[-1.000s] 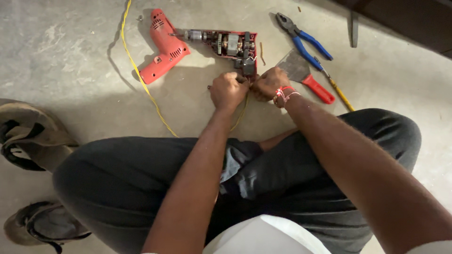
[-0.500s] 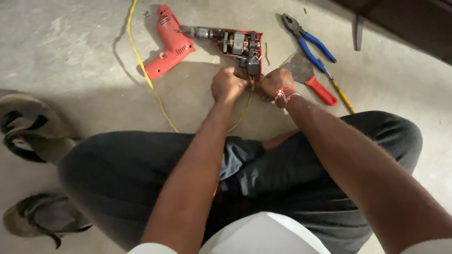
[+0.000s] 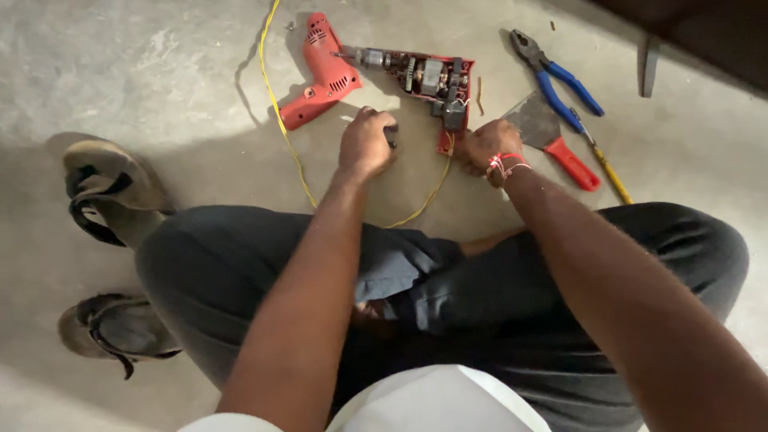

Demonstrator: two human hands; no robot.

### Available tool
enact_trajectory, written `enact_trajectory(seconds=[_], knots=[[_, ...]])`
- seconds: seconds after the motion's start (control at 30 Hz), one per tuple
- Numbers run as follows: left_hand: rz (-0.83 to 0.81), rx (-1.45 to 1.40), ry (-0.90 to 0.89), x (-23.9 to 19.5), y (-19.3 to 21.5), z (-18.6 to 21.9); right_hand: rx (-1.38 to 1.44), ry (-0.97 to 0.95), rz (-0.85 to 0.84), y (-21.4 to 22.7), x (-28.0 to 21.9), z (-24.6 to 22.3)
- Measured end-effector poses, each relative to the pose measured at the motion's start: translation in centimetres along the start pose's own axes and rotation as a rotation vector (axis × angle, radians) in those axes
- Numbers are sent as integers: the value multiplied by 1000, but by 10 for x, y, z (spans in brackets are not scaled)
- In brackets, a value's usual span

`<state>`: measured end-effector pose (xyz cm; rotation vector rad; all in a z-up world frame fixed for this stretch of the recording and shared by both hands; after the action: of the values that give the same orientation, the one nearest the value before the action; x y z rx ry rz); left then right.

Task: The person sits on the floor and repairs a disassembled red power drill. They use a screwdriver and pliers to adjust internal components and wires, then reattach the drill's casing.

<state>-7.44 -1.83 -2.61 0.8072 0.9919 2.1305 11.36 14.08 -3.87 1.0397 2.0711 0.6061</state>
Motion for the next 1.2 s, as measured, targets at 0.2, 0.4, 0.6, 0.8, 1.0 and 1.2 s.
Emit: enact_trajectory(seconds=[0.2,0.4,0.6,0.8,1.0,1.2], knots=[[-70,49,0,-2,-5,-5,-113,60,30,0,5,3],[129,-225,-253,-7,2,52,-27,-10,-39,-8,5,9],[-43,-350,-216,-7,-23,84,-133,51,29,-4,3,5],[22,-352,-197,-3,-18,87,-71,83,39,-2,-2,4],[-90,-286,-109,4,-28,83,-21,130,-36,-6,1,9],[-50,-315,-101,3,-37,76,144,19,-100,-8,-1,12]])
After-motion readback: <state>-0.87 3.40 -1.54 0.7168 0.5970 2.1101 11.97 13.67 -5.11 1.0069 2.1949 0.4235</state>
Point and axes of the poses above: each hand's wrist, its own x-axis towards the middle knuckle, its own y-axis out of the back of the hand, z = x × y, the point moved 6 cm from there along x, towards the middle knuckle, and after that the axes turned 11 degrees about z, right-handed, at the moved point
